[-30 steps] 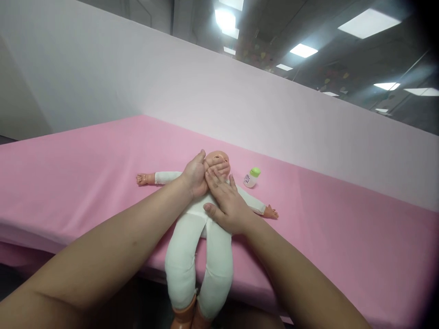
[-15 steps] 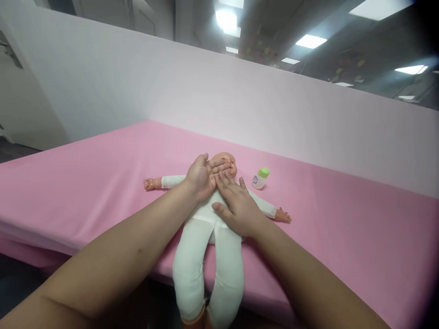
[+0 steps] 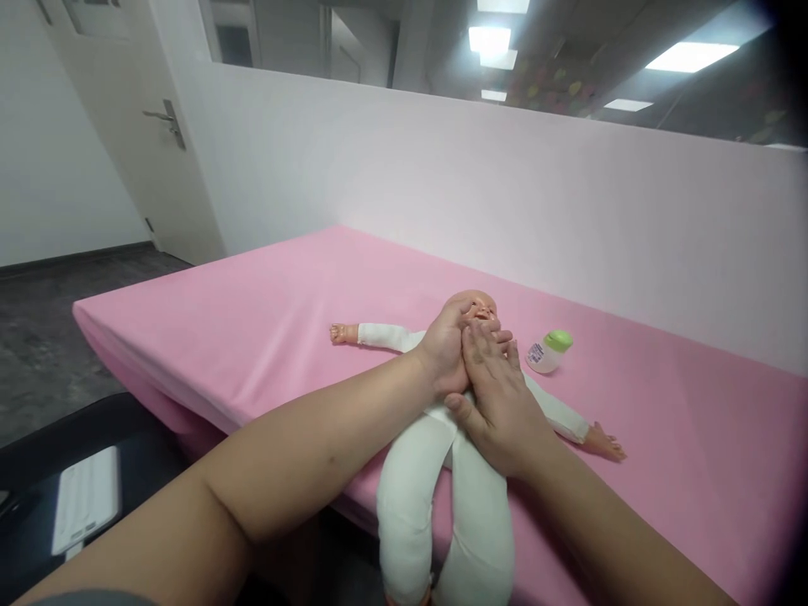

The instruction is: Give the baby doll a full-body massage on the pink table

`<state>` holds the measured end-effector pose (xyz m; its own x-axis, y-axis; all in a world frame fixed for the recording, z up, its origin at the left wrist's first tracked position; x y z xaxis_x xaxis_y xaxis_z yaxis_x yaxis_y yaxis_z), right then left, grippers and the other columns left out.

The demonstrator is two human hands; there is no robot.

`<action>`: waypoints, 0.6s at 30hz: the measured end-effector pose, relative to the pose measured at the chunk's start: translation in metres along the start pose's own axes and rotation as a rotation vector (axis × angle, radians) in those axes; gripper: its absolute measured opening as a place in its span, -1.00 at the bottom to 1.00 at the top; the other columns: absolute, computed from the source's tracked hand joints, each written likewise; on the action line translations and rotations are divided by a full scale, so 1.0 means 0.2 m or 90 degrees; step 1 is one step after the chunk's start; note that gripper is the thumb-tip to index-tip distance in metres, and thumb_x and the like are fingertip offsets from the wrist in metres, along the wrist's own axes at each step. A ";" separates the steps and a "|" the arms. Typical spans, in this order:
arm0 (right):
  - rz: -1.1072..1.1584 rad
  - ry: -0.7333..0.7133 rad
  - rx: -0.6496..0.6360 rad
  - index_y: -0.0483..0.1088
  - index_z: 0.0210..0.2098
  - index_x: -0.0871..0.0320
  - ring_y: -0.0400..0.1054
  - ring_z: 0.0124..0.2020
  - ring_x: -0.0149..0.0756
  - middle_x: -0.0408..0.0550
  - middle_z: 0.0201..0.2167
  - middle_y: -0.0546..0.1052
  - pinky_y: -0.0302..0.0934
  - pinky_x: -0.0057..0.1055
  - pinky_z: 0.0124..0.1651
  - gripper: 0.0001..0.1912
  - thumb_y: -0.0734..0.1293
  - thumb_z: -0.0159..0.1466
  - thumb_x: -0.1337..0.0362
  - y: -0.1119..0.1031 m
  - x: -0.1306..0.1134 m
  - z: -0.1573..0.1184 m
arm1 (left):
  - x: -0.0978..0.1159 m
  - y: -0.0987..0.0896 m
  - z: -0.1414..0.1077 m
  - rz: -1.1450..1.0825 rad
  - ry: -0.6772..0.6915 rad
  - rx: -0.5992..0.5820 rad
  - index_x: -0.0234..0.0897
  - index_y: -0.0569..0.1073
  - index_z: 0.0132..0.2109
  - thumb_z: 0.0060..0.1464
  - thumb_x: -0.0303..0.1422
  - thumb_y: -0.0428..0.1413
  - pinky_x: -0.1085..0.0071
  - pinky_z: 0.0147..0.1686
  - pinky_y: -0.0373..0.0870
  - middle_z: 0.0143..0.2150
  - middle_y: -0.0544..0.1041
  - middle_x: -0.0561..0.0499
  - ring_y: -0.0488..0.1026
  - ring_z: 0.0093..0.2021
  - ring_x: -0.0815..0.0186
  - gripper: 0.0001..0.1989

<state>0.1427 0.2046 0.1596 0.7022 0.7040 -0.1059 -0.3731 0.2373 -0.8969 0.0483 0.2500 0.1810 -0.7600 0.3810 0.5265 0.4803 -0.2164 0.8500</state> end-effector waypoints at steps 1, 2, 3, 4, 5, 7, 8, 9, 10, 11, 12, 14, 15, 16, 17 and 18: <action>-0.009 0.015 0.001 -0.45 0.54 0.11 -0.41 0.56 0.09 0.04 0.56 -0.28 -0.44 0.28 0.51 -0.09 0.08 0.47 -0.19 0.01 0.01 0.00 | 0.01 0.00 0.00 0.000 0.008 0.008 -0.24 0.54 -0.13 0.30 -0.08 -0.02 0.13 0.04 0.48 -0.22 0.60 -0.18 0.59 -0.11 0.07 -0.63; -0.016 0.029 -0.001 -0.43 0.54 0.11 -0.39 0.56 0.10 0.06 0.56 -0.25 -0.42 0.30 0.51 -0.10 0.09 0.48 -0.18 0.01 0.02 0.00 | 0.03 -0.01 0.00 0.000 0.020 0.019 -0.26 0.53 -0.14 0.31 -0.11 -0.03 0.16 0.02 0.49 -0.25 0.58 -0.17 0.59 -0.16 0.10 -0.64; -0.021 0.040 -0.006 -0.40 0.55 0.12 -0.37 0.56 0.10 0.07 0.55 -0.22 -0.38 0.32 0.50 -0.11 0.10 0.48 -0.16 0.01 0.03 0.00 | 0.04 -0.01 0.00 0.002 0.029 0.031 -0.28 0.52 -0.15 0.32 -0.13 -0.05 0.20 0.01 0.49 -0.26 0.57 -0.16 0.58 -0.18 0.13 -0.64; -0.022 0.049 -0.010 -0.35 0.55 0.12 -0.35 0.55 0.12 0.09 0.55 -0.18 -0.35 0.35 0.49 -0.12 0.11 0.48 -0.15 0.01 0.04 0.00 | 0.06 -0.02 0.00 0.010 0.035 0.045 -0.32 0.52 -0.15 0.33 -0.14 -0.06 0.23 0.00 0.49 -0.26 0.57 -0.17 0.58 -0.19 0.15 -0.62; -0.020 0.054 -0.013 -0.30 0.55 0.13 -0.31 0.55 0.14 0.11 0.54 -0.12 -0.31 0.37 0.48 -0.14 0.13 0.48 -0.13 0.01 0.05 0.00 | 0.08 -0.03 0.00 0.022 0.041 0.061 -0.35 0.52 -0.14 0.33 -0.13 -0.06 0.26 -0.01 0.50 -0.25 0.57 -0.20 0.59 -0.18 0.15 -0.60; 0.010 0.045 -0.006 -0.12 0.53 0.15 -0.17 0.53 0.16 0.13 0.51 0.03 -0.21 0.36 0.47 -0.19 0.18 0.47 -0.09 0.00 0.05 0.00 | 0.10 -0.06 0.01 0.056 0.053 0.099 -0.42 0.53 -0.12 0.32 -0.10 -0.05 0.26 -0.01 0.50 -0.18 0.59 -0.28 0.60 -0.14 0.13 -0.54; 0.044 0.027 0.007 0.01 0.50 0.14 -0.05 0.50 0.14 0.12 0.47 0.14 -0.13 0.31 0.47 -0.25 0.21 0.46 -0.05 -0.01 0.05 0.00 | 0.11 -0.08 0.02 0.078 0.069 0.120 -0.44 0.54 -0.12 0.31 -0.09 -0.04 0.27 -0.01 0.51 -0.14 0.60 -0.31 0.60 -0.11 0.11 -0.53; 0.090 0.002 0.030 0.17 0.45 0.12 0.09 0.46 0.10 0.10 0.41 0.28 -0.02 0.23 0.46 -0.34 0.24 0.45 0.00 -0.02 0.05 -0.01 | 0.12 -0.09 0.03 0.101 0.091 0.140 -0.43 0.55 -0.12 0.30 -0.09 -0.02 0.28 0.00 0.50 -0.10 0.61 -0.32 0.60 -0.08 0.12 -0.54; 0.144 -0.028 0.059 0.32 0.36 0.10 0.24 0.38 0.05 0.07 0.32 0.42 0.11 0.13 0.43 -0.45 0.26 0.44 0.06 -0.03 0.04 -0.01 | 0.13 -0.10 0.04 0.125 0.118 0.155 -0.42 0.56 -0.13 0.29 -0.10 0.01 0.31 0.01 0.50 -0.06 0.62 -0.31 0.60 -0.05 0.13 -0.56; 0.199 -0.058 0.091 0.44 0.25 0.08 0.37 0.29 -0.01 0.03 0.21 0.52 0.23 0.03 0.37 -0.56 0.29 0.43 0.13 -0.05 0.03 -0.02 | 0.13 -0.10 0.04 0.150 0.145 0.163 -0.40 0.57 -0.15 0.27 -0.10 0.03 0.33 0.03 0.49 -0.03 0.62 -0.29 0.59 -0.02 0.14 -0.58; 0.248 -0.085 0.125 0.53 0.14 0.06 0.46 0.20 -0.06 0.00 0.12 0.60 0.33 -0.06 0.30 -0.64 0.31 0.41 0.19 -0.06 0.02 -0.02 | 0.13 -0.10 0.05 0.174 0.169 0.166 -0.38 0.58 -0.17 0.26 -0.11 0.05 0.34 0.04 0.48 -0.02 0.63 -0.27 0.59 0.00 0.15 -0.61; 0.312 -0.124 0.184 0.59 -0.01 0.05 0.55 0.05 -0.12 -0.04 -0.03 0.66 0.44 -0.14 0.17 -0.74 0.34 0.36 0.29 -0.10 0.00 -0.03 | 0.12 -0.08 0.06 0.222 0.209 0.146 -0.36 0.60 -0.21 0.22 -0.14 0.10 0.33 0.06 0.47 -0.03 0.64 -0.24 0.59 0.01 0.16 -0.65; 0.330 -0.137 0.202 0.60 -0.05 0.04 0.57 -0.01 -0.13 -0.05 -0.08 0.68 0.46 -0.16 0.11 -0.76 0.35 0.33 0.32 -0.11 -0.01 -0.04 | 0.12 -0.07 0.06 0.249 0.227 0.133 -0.35 0.60 -0.22 0.19 -0.16 0.12 0.32 0.05 0.48 -0.05 0.65 -0.23 0.59 0.00 0.15 -0.68; 0.344 -0.144 0.215 0.61 -0.11 0.04 0.58 -0.06 -0.14 -0.06 -0.13 0.68 0.48 -0.17 0.06 -0.79 0.36 0.32 0.34 -0.13 -0.02 -0.04 | 0.12 -0.06 0.06 0.283 0.243 0.123 -0.35 0.61 -0.23 0.16 -0.19 0.14 0.30 0.04 0.48 -0.08 0.66 -0.21 0.59 -0.02 0.16 -0.70; 0.356 -0.140 0.227 0.61 -0.16 0.04 0.59 -0.11 -0.15 -0.07 -0.19 0.68 0.49 -0.18 0.01 -0.82 0.36 0.32 0.35 -0.15 -0.02 -0.04 | 0.12 -0.05 0.06 0.324 0.255 0.119 -0.34 0.62 -0.24 0.12 -0.20 0.17 0.29 0.03 0.48 -0.11 0.66 -0.18 0.59 -0.05 0.16 -0.73; 0.371 -0.120 0.239 0.61 -0.21 0.04 0.59 -0.15 -0.16 -0.08 -0.24 0.68 0.49 -0.20 -0.04 -0.84 0.36 0.32 0.35 -0.16 -0.02 -0.04 | 0.12 -0.05 0.05 0.375 0.264 0.119 -0.33 0.62 -0.25 0.10 -0.22 0.18 0.29 0.00 0.47 -0.14 0.66 -0.15 0.59 -0.07 0.17 -0.75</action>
<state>0.1580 0.1889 0.1859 0.2215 0.8820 -0.4158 -0.8626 -0.0216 -0.5054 0.0289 0.2709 0.1846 -0.4389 -0.1300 0.8891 0.8976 -0.1091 0.4271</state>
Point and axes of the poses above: each hand's wrist, its own z-axis towards the middle knuckle, its own y-axis out of the palm, x = y × z, the point moved 4 cm from there along z, towards the middle knuckle
